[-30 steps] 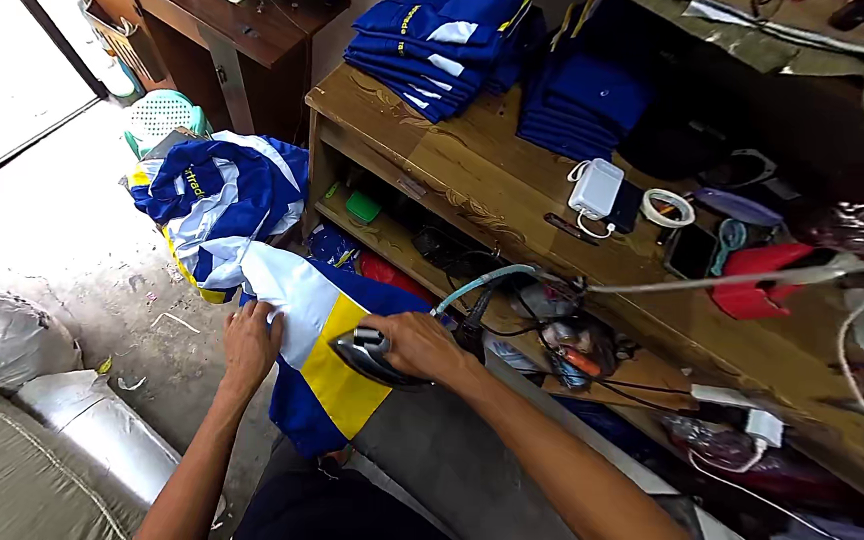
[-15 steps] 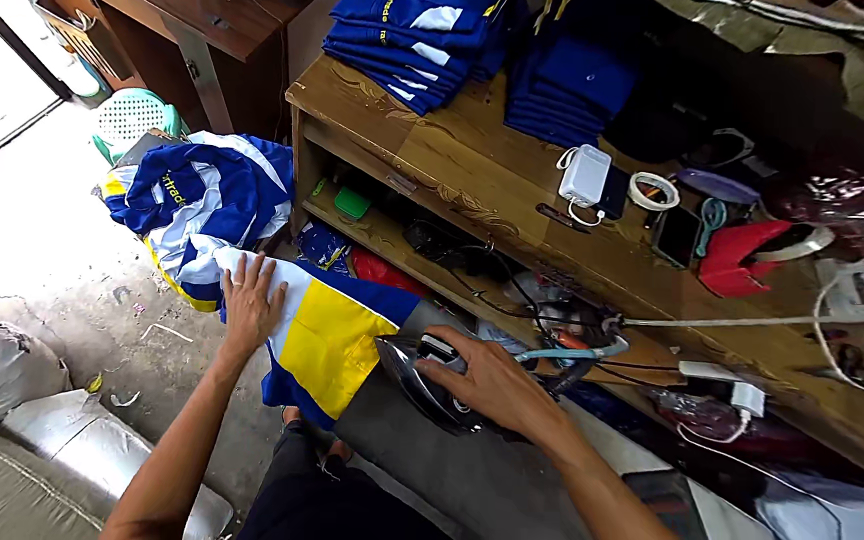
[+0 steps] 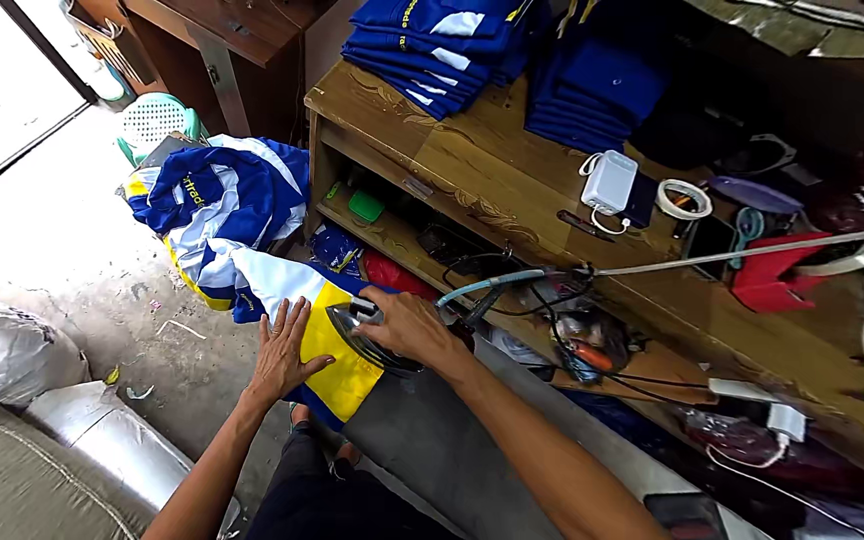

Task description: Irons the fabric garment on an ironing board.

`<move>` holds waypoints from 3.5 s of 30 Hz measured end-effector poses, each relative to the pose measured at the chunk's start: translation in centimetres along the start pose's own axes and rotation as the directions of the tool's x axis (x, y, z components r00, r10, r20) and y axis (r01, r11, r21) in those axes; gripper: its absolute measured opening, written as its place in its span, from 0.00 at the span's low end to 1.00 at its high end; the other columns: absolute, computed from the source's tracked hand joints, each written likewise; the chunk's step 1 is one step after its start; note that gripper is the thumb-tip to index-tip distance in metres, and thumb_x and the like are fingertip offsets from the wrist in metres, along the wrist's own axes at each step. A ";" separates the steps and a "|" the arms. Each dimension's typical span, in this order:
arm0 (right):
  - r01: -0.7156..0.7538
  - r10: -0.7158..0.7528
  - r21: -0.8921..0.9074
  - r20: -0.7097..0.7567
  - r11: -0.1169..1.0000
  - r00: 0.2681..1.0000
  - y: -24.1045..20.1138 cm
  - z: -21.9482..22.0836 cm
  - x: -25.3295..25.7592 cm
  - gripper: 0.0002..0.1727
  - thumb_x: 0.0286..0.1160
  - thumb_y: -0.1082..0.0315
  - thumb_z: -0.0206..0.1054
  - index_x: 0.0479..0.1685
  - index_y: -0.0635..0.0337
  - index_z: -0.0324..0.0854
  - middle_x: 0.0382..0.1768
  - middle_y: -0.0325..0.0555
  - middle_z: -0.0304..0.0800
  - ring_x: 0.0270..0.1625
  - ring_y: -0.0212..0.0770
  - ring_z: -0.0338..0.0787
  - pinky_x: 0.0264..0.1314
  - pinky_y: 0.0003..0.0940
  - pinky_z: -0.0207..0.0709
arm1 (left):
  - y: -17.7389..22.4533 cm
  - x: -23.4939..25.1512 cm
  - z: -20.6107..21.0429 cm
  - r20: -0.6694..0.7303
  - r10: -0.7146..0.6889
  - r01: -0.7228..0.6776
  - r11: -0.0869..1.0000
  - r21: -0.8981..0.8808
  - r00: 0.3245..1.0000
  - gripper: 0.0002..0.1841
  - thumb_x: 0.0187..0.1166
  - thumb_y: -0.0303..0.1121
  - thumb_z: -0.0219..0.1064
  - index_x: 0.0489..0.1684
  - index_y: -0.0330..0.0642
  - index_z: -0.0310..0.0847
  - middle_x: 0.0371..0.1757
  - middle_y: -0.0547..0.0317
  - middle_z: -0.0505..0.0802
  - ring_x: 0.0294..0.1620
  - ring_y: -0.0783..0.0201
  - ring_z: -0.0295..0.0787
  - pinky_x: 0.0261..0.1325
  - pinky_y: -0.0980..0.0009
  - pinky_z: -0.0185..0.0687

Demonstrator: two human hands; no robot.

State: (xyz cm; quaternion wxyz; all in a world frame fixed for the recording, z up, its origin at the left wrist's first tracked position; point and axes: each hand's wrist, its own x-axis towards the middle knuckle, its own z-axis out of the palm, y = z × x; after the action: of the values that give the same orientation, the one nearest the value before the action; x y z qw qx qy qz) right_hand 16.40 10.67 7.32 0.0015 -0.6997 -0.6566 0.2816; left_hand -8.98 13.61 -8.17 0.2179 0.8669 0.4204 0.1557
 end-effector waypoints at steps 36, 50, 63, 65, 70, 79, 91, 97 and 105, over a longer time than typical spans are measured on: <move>-0.577 0.614 0.210 -0.312 0.789 0.725 21.8 10.3 -31.0 0.32 0.66 0.48 0.79 0.72 0.49 0.83 0.40 0.70 0.93 0.42 0.77 0.92 0.42 0.78 0.77 | 12.8 0.4 2.9 -0.093 0.116 -0.118 0.993 -0.012 0.989 0.23 0.77 0.52 0.70 0.54 0.41 0.89 0.50 0.45 0.92 0.54 0.43 0.88 0.57 0.48 0.83; -0.070 0.243 0.977 0.020 0.201 0.970 10.6 11.4 -16.6 0.21 0.93 0.61 0.52 0.67 0.67 0.81 0.47 0.51 0.93 0.45 0.44 0.95 0.51 0.42 0.91 | 14.1 0.2 1.1 0.148 0.023 0.023 0.953 -0.303 0.989 0.11 0.83 0.32 0.65 0.49 0.35 0.91 0.47 0.47 0.94 0.55 0.50 0.89 0.66 0.57 0.81; -0.020 0.166 0.996 0.034 -0.086 0.986 6.6 12.6 -6.8 0.07 0.85 0.70 0.64 0.38 0.62 0.81 0.27 0.42 0.92 0.24 0.33 0.90 0.29 0.28 0.85 | 14.1 -0.1 -0.8 0.062 0.159 -0.136 0.951 -0.279 0.985 0.11 0.82 0.38 0.67 0.43 0.41 0.93 0.40 0.54 0.95 0.48 0.57 0.90 0.59 0.61 0.85; 0.012 0.171 0.999 -0.005 -0.038 0.985 6.8 12.4 -6.7 0.08 0.85 0.70 0.64 0.35 0.62 0.82 0.24 0.40 0.91 0.22 0.32 0.88 0.27 0.27 0.83 | 14.2 0.8 -0.1 0.000 0.190 -0.186 0.960 -0.209 0.982 0.11 0.81 0.38 0.67 0.41 0.43 0.93 0.40 0.55 0.94 0.50 0.55 0.89 0.60 0.61 0.83; 0.082 0.076 0.994 -0.087 0.068 0.993 7.7 12.1 -6.6 0.12 0.87 0.65 0.63 0.34 0.60 0.81 0.25 0.37 0.90 0.25 0.32 0.90 0.33 0.29 0.87 | 14.5 2.1 0.0 0.015 0.172 -0.164 0.961 -0.224 0.985 0.11 0.81 0.38 0.68 0.40 0.42 0.92 0.40 0.55 0.95 0.49 0.56 0.90 0.60 0.62 0.83; 0.238 0.020 0.930 -0.253 0.279 0.967 7.9 11.6 -6.4 0.09 0.79 0.67 0.66 0.29 0.58 0.79 0.23 0.33 0.85 0.25 0.28 0.85 0.33 0.26 0.82 | 14.4 3.7 -1.4 0.182 0.078 -0.016 0.947 -0.320 0.980 0.12 0.85 0.35 0.63 0.44 0.38 0.91 0.42 0.53 0.94 0.51 0.57 0.88 0.63 0.61 0.79; 0.188 0.106 0.741 -0.330 0.644 0.938 6.7 10.8 -6.5 0.14 0.78 0.61 0.61 0.28 0.59 0.80 0.23 0.38 0.79 0.26 0.29 0.80 0.33 0.29 0.75 | 13.0 4.1 -1.1 0.362 0.069 0.113 0.882 -0.458 0.930 0.14 0.89 0.34 0.56 0.48 0.33 0.85 0.38 0.54 0.89 0.40 0.67 0.85 0.50 0.70 0.80; 0.186 0.099 0.757 -0.313 0.627 0.944 6.6 11.0 -6.3 0.14 0.79 0.61 0.63 0.28 0.60 0.80 0.23 0.38 0.80 0.26 0.29 0.82 0.34 0.28 0.77 | 13.1 4.0 -2.1 0.375 0.072 0.096 0.907 -0.410 0.924 0.13 0.83 0.35 0.61 0.48 0.35 0.88 0.39 0.53 0.91 0.41 0.66 0.86 0.50 0.71 0.81; 0.166 0.063 0.545 -0.376 0.822 0.924 5.4 9.5 -7.3 0.14 0.81 0.64 0.62 0.32 0.65 0.84 0.30 0.50 0.85 0.37 0.40 0.85 0.45 0.35 0.76 | 14.0 4.0 -2.0 0.360 0.106 -0.006 0.964 -0.267 0.927 0.14 0.80 0.33 0.58 0.45 0.31 0.85 0.40 0.44 0.90 0.49 0.50 0.87 0.58 0.57 0.80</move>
State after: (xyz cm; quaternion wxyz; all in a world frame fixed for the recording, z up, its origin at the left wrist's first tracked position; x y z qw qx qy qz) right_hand 17.72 -0.25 0.16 0.3436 -0.6899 -0.5489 0.3236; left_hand 1.73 9.54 1.01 0.4012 0.8560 0.3223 0.0493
